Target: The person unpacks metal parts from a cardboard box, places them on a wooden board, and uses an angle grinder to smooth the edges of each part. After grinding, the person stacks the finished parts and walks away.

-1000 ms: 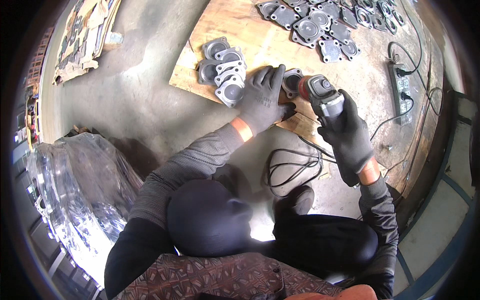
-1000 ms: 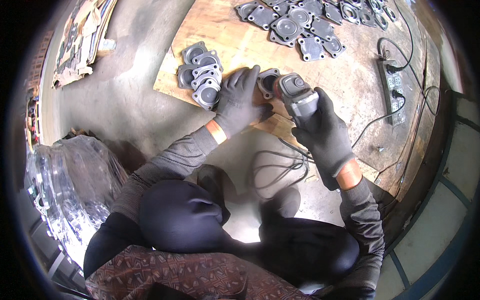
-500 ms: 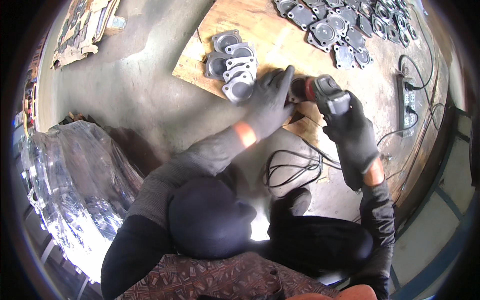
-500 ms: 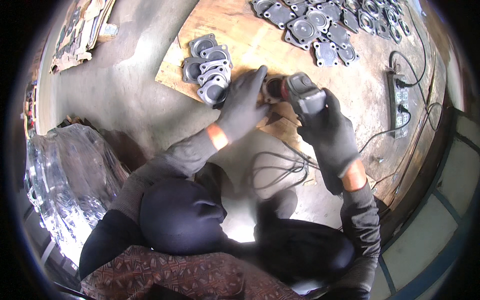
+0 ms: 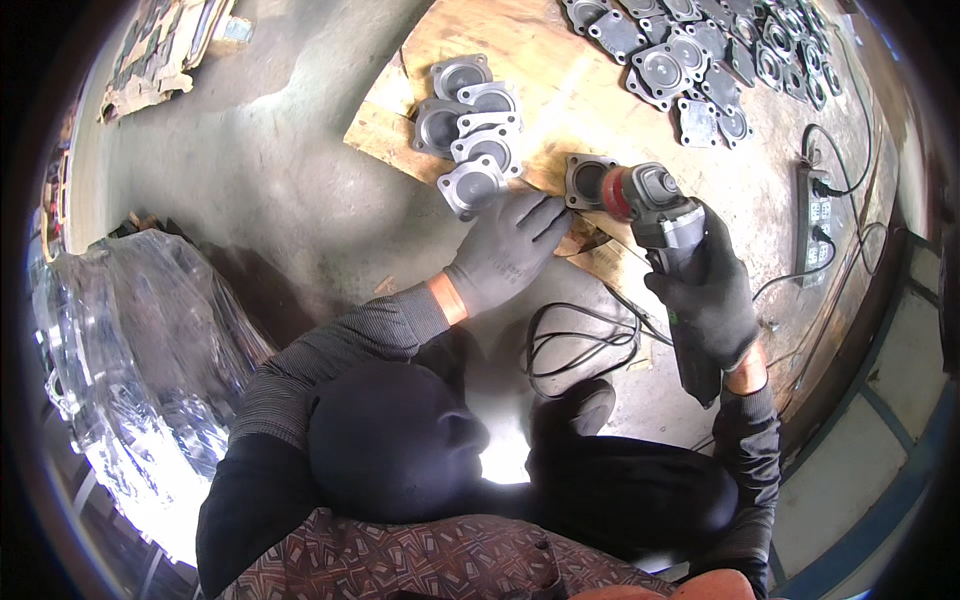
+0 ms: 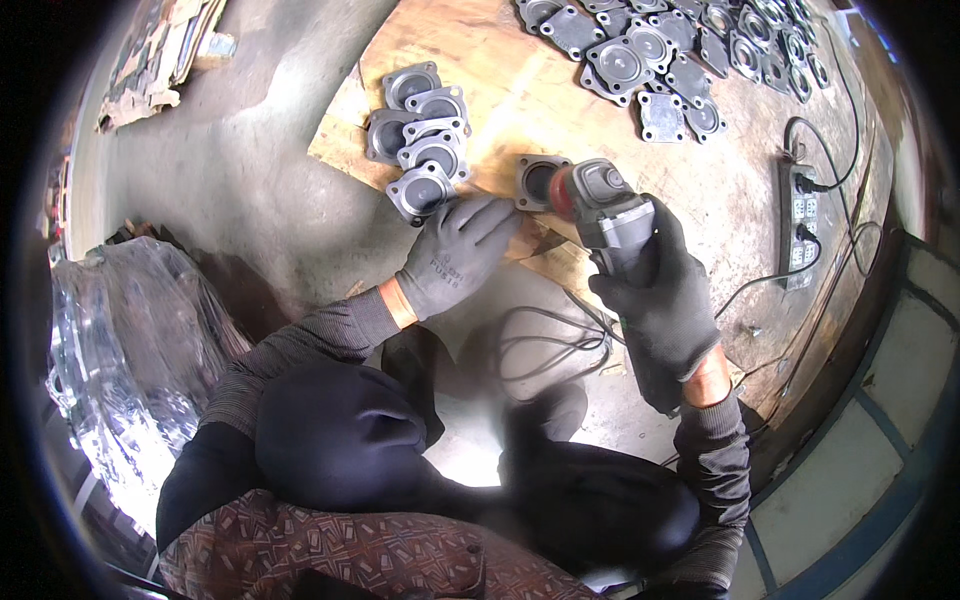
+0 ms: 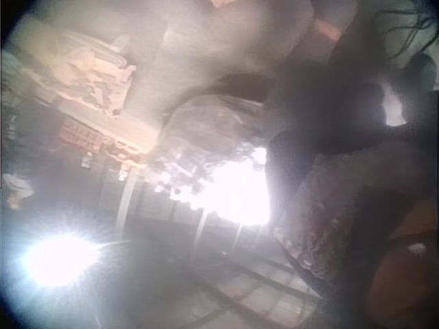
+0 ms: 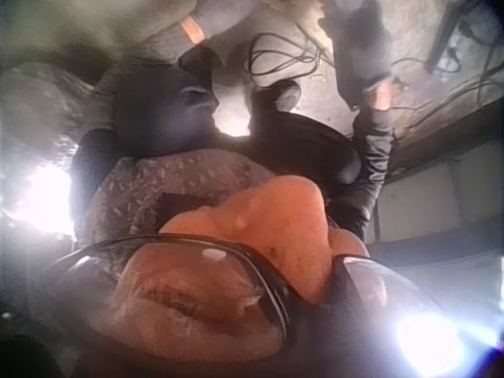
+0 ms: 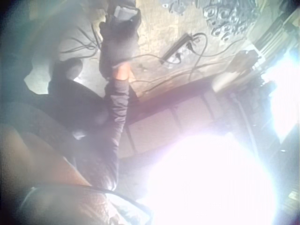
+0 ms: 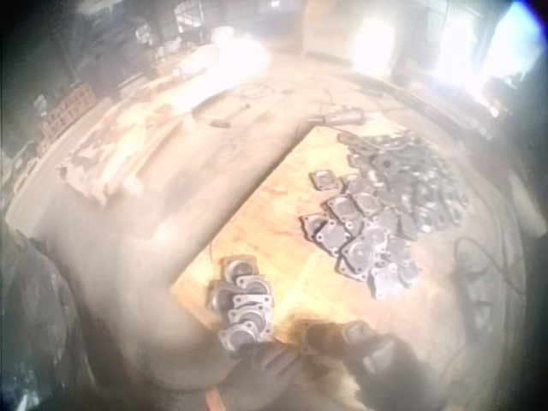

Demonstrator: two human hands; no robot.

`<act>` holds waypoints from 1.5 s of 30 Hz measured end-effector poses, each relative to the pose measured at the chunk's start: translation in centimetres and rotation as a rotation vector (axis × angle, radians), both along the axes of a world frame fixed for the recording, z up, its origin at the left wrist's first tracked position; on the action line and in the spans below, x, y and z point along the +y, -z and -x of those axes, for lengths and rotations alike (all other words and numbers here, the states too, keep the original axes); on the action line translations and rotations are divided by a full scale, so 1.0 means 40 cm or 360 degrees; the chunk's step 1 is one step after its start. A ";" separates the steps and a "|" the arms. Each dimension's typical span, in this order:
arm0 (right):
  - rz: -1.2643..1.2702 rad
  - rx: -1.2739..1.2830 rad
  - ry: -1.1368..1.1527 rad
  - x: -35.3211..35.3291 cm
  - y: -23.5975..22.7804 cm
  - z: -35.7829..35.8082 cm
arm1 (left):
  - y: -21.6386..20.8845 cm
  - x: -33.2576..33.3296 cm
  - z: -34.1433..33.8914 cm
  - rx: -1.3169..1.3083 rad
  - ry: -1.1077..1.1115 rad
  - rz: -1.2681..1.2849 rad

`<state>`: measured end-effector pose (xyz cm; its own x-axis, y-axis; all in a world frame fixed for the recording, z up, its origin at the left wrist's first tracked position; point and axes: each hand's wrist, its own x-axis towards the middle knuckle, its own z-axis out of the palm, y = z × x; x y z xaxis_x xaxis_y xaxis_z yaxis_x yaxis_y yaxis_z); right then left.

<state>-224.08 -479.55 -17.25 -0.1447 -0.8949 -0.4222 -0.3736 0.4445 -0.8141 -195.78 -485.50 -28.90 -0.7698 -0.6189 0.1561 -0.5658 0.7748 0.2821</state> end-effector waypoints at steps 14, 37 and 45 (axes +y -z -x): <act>-0.0128 -0.0122 -0.0051 -0.051 0.018 -0.027 | 0.020 0.013 -0.032 0.0328 0.0022 -0.0127; 0.0331 0.0349 -0.0060 -0.024 0.057 0.090 | -0.043 -0.006 0.050 -0.0004 0.0097 -0.0001; 0.0195 0.0109 -0.0193 -0.053 0.087 0.048 | -0.018 -0.007 0.058 0.0152 -0.0012 0.0001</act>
<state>-225.98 -481.66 -20.75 -0.0573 -0.9516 -0.3018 -0.4749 0.2919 -0.8302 -198.10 -485.76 -28.19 -0.7468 -0.6244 0.2290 -0.5419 0.7709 0.3347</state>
